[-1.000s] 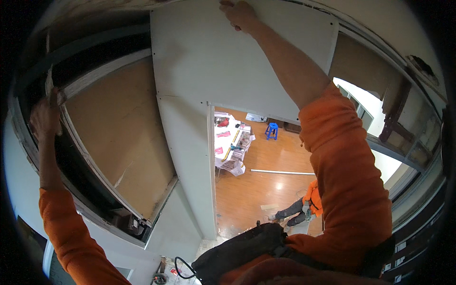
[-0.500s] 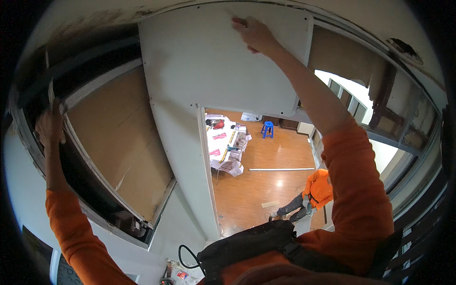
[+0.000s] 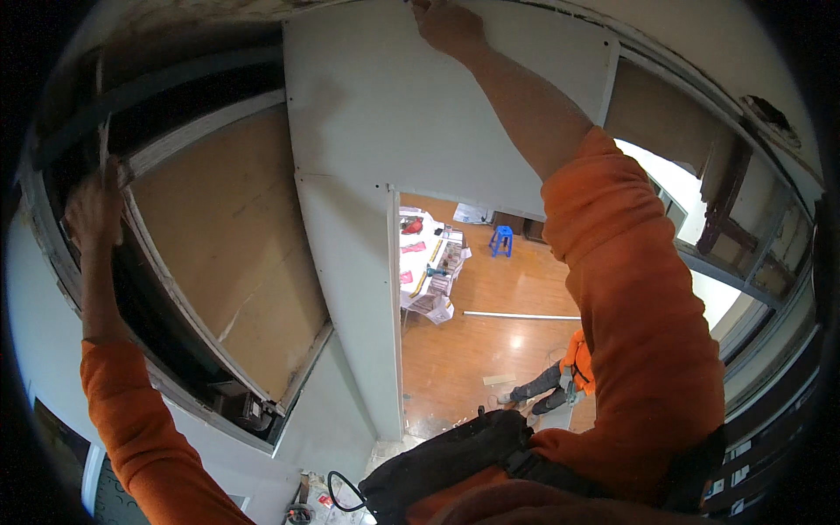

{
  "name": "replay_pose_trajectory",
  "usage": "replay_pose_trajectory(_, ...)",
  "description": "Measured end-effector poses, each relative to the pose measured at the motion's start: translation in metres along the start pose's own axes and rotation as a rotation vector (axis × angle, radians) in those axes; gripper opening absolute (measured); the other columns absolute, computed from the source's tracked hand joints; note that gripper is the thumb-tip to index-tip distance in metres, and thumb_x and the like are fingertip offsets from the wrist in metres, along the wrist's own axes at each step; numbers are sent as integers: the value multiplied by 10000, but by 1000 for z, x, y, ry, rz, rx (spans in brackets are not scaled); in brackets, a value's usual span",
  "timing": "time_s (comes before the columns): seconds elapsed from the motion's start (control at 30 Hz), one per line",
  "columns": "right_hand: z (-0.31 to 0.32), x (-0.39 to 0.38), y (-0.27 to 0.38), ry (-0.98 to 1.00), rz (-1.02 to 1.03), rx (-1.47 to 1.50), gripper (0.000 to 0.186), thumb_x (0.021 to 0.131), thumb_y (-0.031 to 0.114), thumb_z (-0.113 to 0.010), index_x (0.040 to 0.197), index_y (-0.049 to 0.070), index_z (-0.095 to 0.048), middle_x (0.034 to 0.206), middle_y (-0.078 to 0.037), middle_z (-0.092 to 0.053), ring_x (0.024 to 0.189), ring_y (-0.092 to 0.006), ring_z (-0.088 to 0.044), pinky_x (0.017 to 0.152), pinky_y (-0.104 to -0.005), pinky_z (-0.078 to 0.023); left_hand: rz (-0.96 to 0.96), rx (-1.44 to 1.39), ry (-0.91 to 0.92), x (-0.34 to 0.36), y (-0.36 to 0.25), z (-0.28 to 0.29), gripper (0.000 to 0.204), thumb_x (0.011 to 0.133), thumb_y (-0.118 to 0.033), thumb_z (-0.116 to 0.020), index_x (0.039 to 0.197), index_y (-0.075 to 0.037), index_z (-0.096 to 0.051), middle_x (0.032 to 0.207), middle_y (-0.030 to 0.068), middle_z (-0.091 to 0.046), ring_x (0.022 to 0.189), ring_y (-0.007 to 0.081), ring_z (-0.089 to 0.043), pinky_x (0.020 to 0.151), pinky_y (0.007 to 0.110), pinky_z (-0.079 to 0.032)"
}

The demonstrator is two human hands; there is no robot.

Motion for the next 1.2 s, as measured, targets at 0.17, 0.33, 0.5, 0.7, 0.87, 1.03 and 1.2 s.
replay_pose_trajectory(0.17,23,-2,-36,-27,-14,-104,501,1035,400,-412,1168,-36,-620,1054,-241,-701,962,-401,-685,839,-510,-540,-285,90,-197,1,-4,-17,400,1049,-361,-430,1217,-102,-685,888,197,-684,831,371,-666,714,479,-503)
replay_pose_trajectory(0.33,60,-29,-57,-25,166,-248,463,1045,354,-399,1213,-23,-611,1085,-238,-695,974,-383,-685,848,-521,-538,-31,79,99,9,-8,-10,358,1051,-311,-431,1254,-144,-674,935,182,-684,874,351,-663,731,462,-509)
replay_pose_trajectory(0.5,86,-59,-123,59,-199,-164,598,1030,567,-354,1196,45,-592,969,-191,-720,920,-382,-694,823,-502,-536,25,-78,24,6,12,-20,469,1043,-438,-416,1137,-84,-708,1029,231,-673,953,384,-642,814,478,-494)
replay_pose_trajectory(0.7,64,-63,-51,100,109,-248,526,1047,476,-396,1224,21,-591,1007,-202,-711,853,-350,-718,793,-493,-563,-31,-110,-93,4,8,-3,471,1035,-430,-432,1066,-48,-704,979,240,-688,899,440,-658,792,516,-496)
replay_pose_trajectory(0.87,31,-10,-17,51,258,-295,466,1055,365,-372,1255,-5,-573,1113,-226,-671,1003,-369,-669,842,-512,-539,-74,-97,-133,3,-18,-6,421,1031,-392,-455,1040,-63,-717,944,210,-708,865,399,-680,794,478,-514)
replay_pose_trajectory(1.03,30,-3,8,176,198,-250,487,1065,328,-368,1275,-64,-566,1202,-266,-640,1072,-382,-642,898,-519,-529,-98,-54,-175,1,-9,-7,388,1022,-384,-488,1042,-77,-725,930,190,-719,845,370,-692,795,466,-520)
replay_pose_trajectory(1.2,23,0,-18,27,33,-35,521,1053,383,-392,1242,-63,-583,1161,-267,-666,1056,-404,-646,892,-526,-516,-119,19,-276,0,-5,-8,375,1036,-375,-471,1105,-89,-703,884,175,-702,811,358,-683,770,453,-526)
Point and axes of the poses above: each hand's wrist, its own x-axis towards the middle knuckle, its own z-axis out of the back of the hand, y = z × x, the point moved 5 cm from there along x, towards the middle knuckle
